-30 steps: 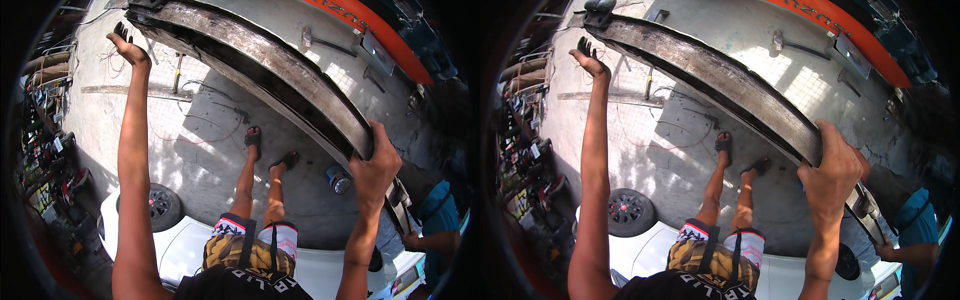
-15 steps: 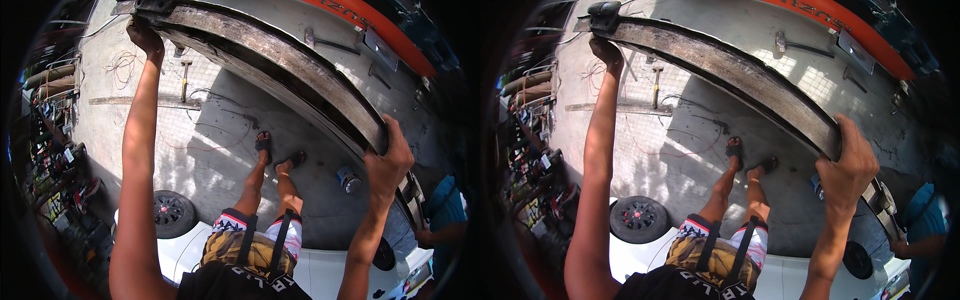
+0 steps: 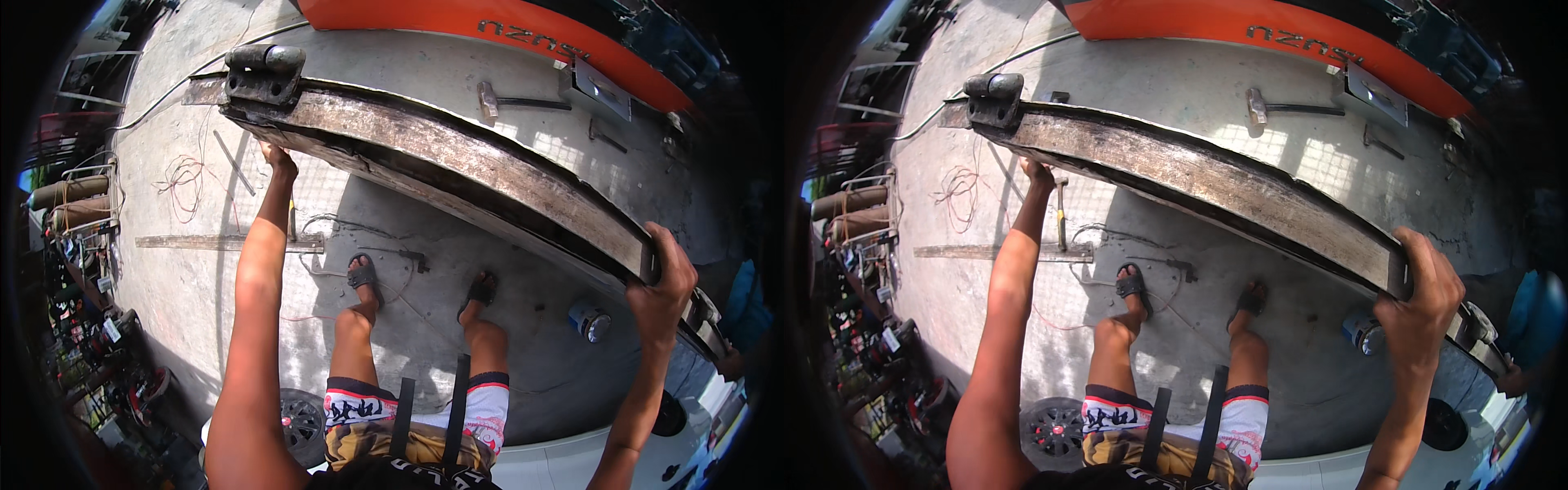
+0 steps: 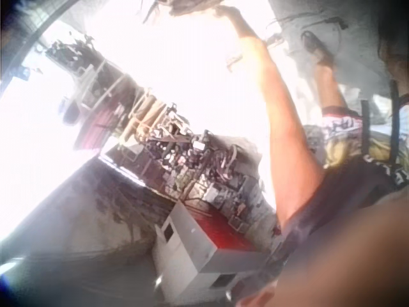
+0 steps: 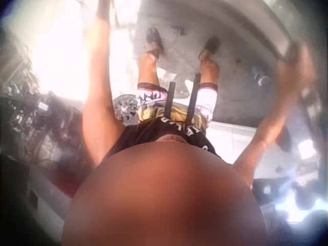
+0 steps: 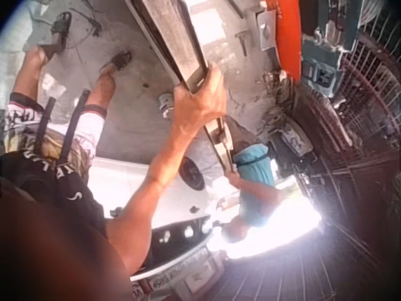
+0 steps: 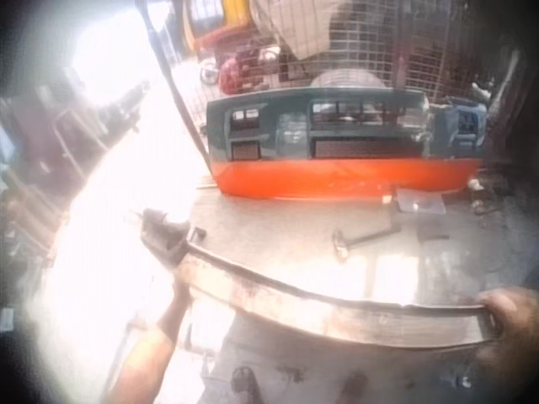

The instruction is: The person uses a hammer to strike a long metal panel while a coworker holds it in place. They repeatedly lift, reposition, and hammer the panel to adjust its shape.

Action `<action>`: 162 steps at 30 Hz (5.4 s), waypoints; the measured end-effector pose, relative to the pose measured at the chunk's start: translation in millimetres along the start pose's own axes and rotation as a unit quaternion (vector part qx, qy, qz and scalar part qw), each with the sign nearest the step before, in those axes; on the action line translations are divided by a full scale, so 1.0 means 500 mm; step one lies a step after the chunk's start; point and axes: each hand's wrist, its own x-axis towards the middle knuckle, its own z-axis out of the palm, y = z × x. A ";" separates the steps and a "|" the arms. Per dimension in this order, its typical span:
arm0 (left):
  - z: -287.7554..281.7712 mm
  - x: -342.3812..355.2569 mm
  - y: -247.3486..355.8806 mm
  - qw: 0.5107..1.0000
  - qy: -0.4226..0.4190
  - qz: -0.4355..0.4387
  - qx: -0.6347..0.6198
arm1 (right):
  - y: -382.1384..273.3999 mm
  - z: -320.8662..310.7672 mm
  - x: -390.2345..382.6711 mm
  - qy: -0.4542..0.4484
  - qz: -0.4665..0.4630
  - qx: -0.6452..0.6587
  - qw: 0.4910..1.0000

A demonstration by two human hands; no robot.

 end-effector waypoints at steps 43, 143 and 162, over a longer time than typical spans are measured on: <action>-0.160 0.201 -0.162 0.334 -0.200 0.303 0.870 | 0.009 0.038 -0.005 0.054 0.037 -0.017 0.998; -0.158 0.204 -0.165 0.343 -0.247 0.326 0.846 | 0.017 0.050 -0.015 0.086 0.026 -0.031 0.995; -0.183 0.186 -0.156 0.401 -0.267 0.268 0.835 | 0.007 0.050 -0.017 0.069 0.036 -0.027 0.997</action>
